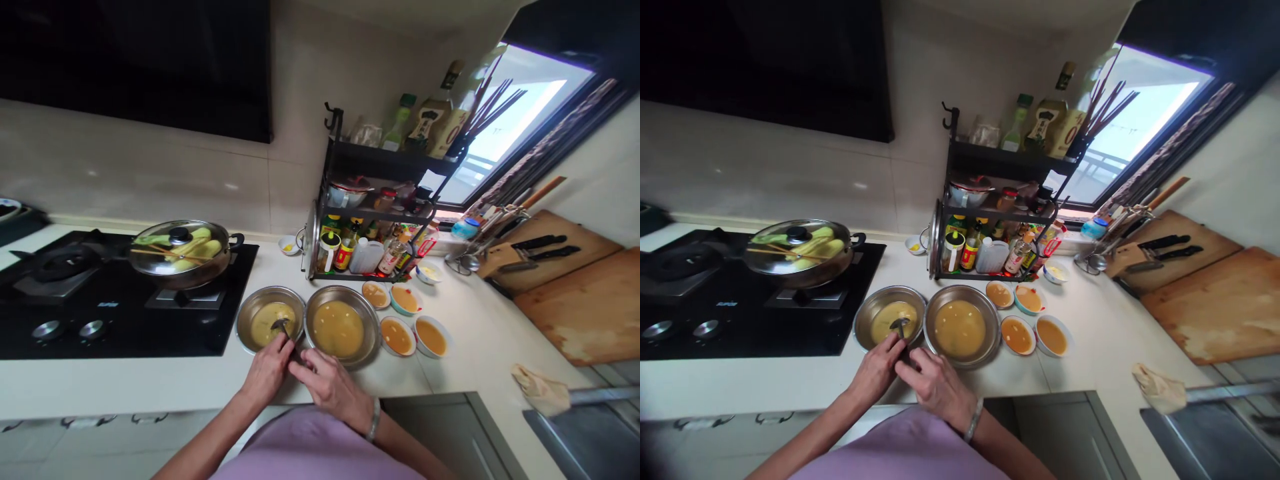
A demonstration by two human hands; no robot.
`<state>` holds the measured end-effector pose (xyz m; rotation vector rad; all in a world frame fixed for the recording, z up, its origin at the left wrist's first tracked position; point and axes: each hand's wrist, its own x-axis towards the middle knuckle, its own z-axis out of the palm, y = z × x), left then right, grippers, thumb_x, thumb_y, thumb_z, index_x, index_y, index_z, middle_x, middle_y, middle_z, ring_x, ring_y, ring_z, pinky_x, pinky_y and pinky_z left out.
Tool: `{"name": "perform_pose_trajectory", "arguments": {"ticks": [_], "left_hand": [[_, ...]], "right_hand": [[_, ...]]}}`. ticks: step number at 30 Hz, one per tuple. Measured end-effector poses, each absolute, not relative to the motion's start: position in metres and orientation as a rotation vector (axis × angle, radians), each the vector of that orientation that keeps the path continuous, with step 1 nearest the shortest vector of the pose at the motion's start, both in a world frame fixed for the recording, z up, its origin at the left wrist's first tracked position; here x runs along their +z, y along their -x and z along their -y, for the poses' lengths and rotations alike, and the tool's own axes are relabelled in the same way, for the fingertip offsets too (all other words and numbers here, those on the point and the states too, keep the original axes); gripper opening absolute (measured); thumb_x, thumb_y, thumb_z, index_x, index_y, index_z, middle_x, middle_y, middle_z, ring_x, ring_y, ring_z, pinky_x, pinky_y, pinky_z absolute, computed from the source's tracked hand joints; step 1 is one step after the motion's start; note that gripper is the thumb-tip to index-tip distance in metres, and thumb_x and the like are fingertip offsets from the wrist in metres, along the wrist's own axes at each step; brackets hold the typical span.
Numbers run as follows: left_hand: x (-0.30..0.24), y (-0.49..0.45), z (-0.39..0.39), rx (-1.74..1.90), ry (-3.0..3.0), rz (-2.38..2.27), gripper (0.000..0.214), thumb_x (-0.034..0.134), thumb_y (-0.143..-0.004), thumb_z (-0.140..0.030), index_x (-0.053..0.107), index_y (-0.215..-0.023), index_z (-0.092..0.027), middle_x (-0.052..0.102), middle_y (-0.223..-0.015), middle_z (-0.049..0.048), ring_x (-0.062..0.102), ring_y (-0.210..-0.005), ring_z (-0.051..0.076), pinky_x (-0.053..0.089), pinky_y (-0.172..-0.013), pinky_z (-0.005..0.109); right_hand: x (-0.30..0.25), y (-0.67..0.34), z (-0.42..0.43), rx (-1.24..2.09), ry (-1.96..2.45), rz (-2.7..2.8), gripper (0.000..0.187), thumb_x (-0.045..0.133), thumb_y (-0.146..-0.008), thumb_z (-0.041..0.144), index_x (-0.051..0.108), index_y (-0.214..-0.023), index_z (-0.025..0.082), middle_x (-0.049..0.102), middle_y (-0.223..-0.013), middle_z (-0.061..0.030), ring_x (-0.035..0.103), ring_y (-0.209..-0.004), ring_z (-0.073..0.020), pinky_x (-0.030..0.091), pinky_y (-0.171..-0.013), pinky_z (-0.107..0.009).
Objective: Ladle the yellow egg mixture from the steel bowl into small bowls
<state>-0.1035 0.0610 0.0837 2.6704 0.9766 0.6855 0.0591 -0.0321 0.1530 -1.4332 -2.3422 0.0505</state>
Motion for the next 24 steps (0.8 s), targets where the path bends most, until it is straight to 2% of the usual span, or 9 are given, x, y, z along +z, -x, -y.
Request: {"name": "perform_pose_trajectory", "arguments": {"ticks": [4,9,11,12,14,16,18,21,24], "left_hand": [[0.088,0.114,-0.070,0.875,-2.635,-1.062,0.021,0.043,-0.091,-0.015,0.063,-0.096,-0.018,0.062,-0.082,0.0055,0.064,-0.070,0.015,0.052,-0.063,0.025],[0.116,0.124,-0.072,1.264,-2.367,-1.238,0.016,0.049,-0.091,-0.022,0.064,-0.093,-0.016,0.066,-0.080,0.0057,0.066,-0.068,0.015,0.053,-0.064,0.025],[0.128,0.121,-0.066,1.356,-2.157,-1.301,0.017,0.051,-0.090,-0.025,0.064,-0.094,-0.016,0.068,-0.077,0.0052,0.067,-0.064,0.016,0.054,-0.061,0.026],[0.132,0.116,-0.061,1.382,-2.037,-1.322,0.018,0.052,-0.089,-0.028,0.064,-0.095,-0.015,0.069,-0.074,0.0047,0.068,-0.061,0.016,0.055,-0.059,0.026],[0.136,0.103,-0.053,1.414,-1.803,-1.336,0.021,0.052,-0.089,-0.031,0.063,-0.096,-0.015,0.070,-0.073,0.0046,0.069,-0.059,0.017,0.056,-0.058,0.027],[0.134,0.085,-0.048,1.393,-1.681,-1.272,0.023,0.052,-0.089,-0.033,0.063,-0.096,-0.015,0.071,-0.074,0.0056,0.069,-0.057,0.017,0.058,-0.058,0.029],[0.126,0.066,-0.047,1.316,-1.715,-1.215,0.023,0.052,-0.089,-0.034,0.064,-0.094,-0.015,0.072,-0.077,0.0070,0.069,-0.059,0.018,0.058,-0.057,0.029],[0.109,0.043,-0.052,1.221,-1.878,-1.221,0.025,0.050,-0.090,-0.034,0.066,-0.095,-0.015,0.072,-0.082,0.0087,0.069,-0.061,0.018,0.057,-0.058,0.030],[0.096,0.030,-0.060,1.171,-2.066,-1.227,0.024,0.049,-0.091,-0.032,0.066,-0.095,-0.015,0.071,-0.084,0.0086,0.070,-0.070,0.019,0.057,-0.068,0.033]], "right_hand": [[0.156,-0.070,0.036,0.053,1.408,2.181,0.035,0.043,-0.097,0.014,0.052,-0.131,0.018,0.062,-0.104,-0.0103,0.062,-0.094,-0.0195,0.052,-0.079,-0.028],[0.130,-0.114,0.059,0.250,1.471,1.717,0.029,0.040,-0.097,0.020,0.063,-0.114,0.019,0.068,-0.095,-0.0094,0.066,-0.086,-0.0192,0.054,-0.077,-0.031],[0.110,-0.135,0.074,0.407,1.573,1.366,0.024,0.047,-0.092,0.031,0.068,-0.097,0.019,0.069,-0.086,-0.0089,0.066,-0.079,-0.0203,0.055,-0.068,-0.030],[0.100,-0.144,0.080,0.551,1.655,1.160,0.025,0.052,-0.089,0.038,0.068,-0.090,0.019,0.069,-0.079,-0.0073,0.065,-0.069,-0.0187,0.053,-0.056,-0.026],[0.083,-0.159,0.089,0.845,1.743,0.781,0.033,0.059,-0.078,0.050,0.065,-0.076,0.018,0.062,-0.060,-0.0026,0.056,-0.048,-0.0153,0.041,-0.036,-0.023],[0.072,-0.167,0.091,1.021,1.694,0.526,0.036,0.065,-0.069,0.054,0.061,-0.069,0.018,0.059,-0.054,-0.0002,0.049,-0.041,-0.0120,0.034,-0.033,-0.021],[0.067,-0.171,0.089,1.096,1.607,0.384,0.036,0.070,-0.062,0.051,0.060,-0.069,0.017,0.060,-0.055,-0.0003,0.049,-0.043,-0.0111,0.035,-0.036,-0.020],[0.064,-0.173,0.082,1.125,1.557,0.287,0.037,0.074,-0.058,0.049,0.058,-0.068,0.017,0.061,-0.057,-0.0006,0.051,-0.047,-0.0108,0.035,-0.039,-0.019],[0.058,-0.172,0.081,1.121,1.599,0.219,0.041,0.074,-0.056,0.053,0.052,-0.059,0.019,0.057,-0.051,0.0011,0.047,-0.042,-0.0089,0.030,-0.036,-0.019]]}}
